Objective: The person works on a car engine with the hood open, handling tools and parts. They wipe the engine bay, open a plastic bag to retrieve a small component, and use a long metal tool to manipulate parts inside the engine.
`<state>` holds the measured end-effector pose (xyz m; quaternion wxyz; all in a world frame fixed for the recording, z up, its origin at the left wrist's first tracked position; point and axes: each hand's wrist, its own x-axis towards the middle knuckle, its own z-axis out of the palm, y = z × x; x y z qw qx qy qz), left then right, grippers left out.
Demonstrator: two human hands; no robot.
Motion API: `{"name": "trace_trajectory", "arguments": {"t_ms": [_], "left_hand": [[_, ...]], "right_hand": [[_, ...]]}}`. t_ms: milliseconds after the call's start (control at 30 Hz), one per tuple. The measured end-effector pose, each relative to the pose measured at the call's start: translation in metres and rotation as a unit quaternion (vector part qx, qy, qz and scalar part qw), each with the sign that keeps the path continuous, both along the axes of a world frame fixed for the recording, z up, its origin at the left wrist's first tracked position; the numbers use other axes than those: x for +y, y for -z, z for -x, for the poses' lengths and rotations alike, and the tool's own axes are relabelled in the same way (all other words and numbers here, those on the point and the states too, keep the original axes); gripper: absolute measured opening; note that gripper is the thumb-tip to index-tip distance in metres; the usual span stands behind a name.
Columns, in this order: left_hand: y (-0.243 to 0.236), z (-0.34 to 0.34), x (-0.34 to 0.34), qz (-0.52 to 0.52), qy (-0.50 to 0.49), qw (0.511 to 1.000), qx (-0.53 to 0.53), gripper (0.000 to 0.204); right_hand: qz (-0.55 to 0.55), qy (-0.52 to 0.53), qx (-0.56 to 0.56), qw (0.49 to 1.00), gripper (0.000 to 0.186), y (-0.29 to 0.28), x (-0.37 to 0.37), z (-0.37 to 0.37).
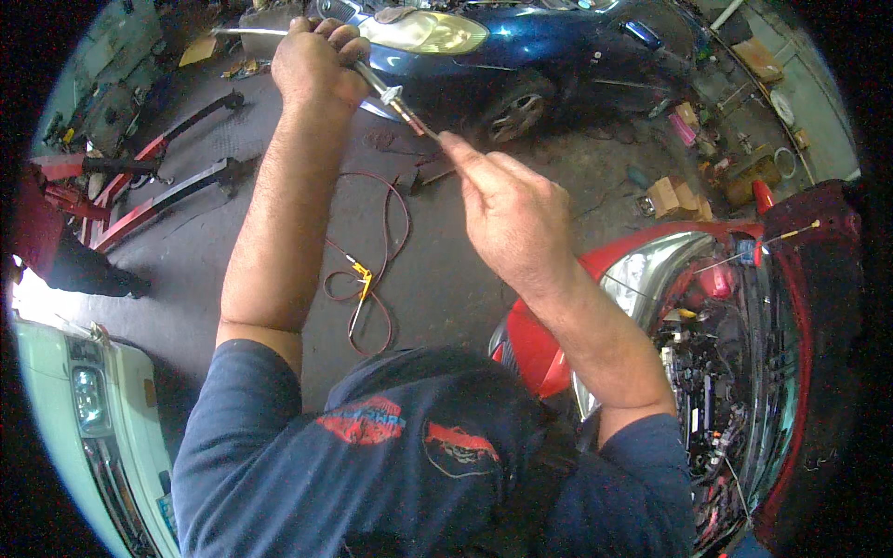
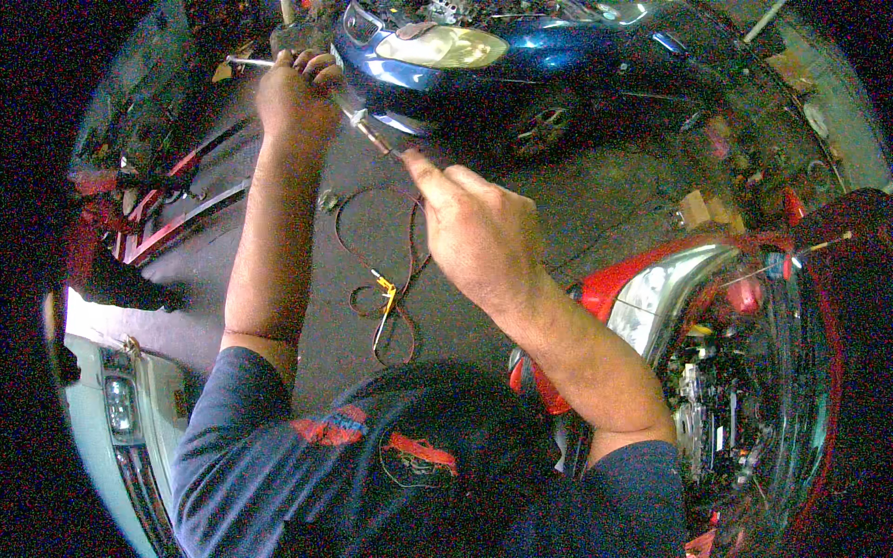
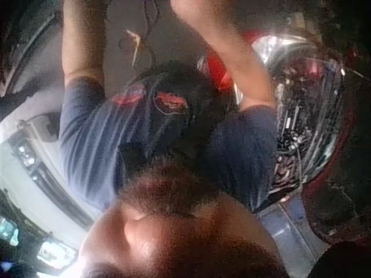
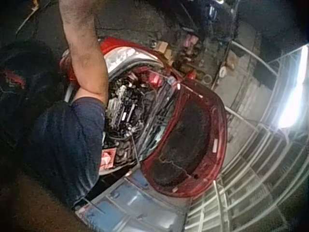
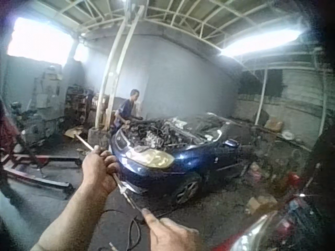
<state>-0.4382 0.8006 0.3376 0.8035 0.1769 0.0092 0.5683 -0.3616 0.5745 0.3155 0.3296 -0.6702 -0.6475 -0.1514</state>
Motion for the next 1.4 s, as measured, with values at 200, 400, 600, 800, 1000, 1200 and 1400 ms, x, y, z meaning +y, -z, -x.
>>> {"name": "trace_trajectory", "arguments": {"t_ms": [200, 400, 600, 800, 1000, 1200, 1400], "left_hand": [[0.002, 0.005, 0.019, 0.035, 0.065, 0.996, -0.045, 0.021], [0.001, 0.009, 0.025, 0.056, 0.075, 0.994, -0.054, 0.023], [0.001, 0.018, 0.026, 0.071, 0.184, 0.973, -0.119, 0.027], [0.003, 0.02, 0.031, -0.028, 0.357, 0.897, -0.26, 0.027], [0.001, 0.018, 0.04, -0.024, 0.407, 0.864, -0.297, 0.026], [0.003, 0.017, 0.035, 0.023, 0.402, 0.868, -0.291, 0.024], [0.001, 0.009, 0.023, -0.008, 0.393, 0.866, -0.31, 0.023]], "right_hand": [[0.009, 0.062, -0.147, 0.987, 0.042, -0.014, -0.003, 0.004], [-0.007, 0.005, -0.085, 0.996, 0.035, -0.013, 0.005, 0.004], [0.136, -0.196, 0.553, 0.798, 0.028, -0.009, 0.004, 0.013], [0.165, -0.29, 0.793, 0.51, 0.035, -0.009, -0.004, 0.022], [0.129, -0.277, 0.761, 0.572, 0.028, -0.015, -0.012, 0.027], [0.119, -0.173, 0.639, 0.74, 0.032, -0.03, -0.024, 0.027], [0.132, -0.206, 0.713, 0.657, 0.029, -0.038, -0.031, 0.022]]}}
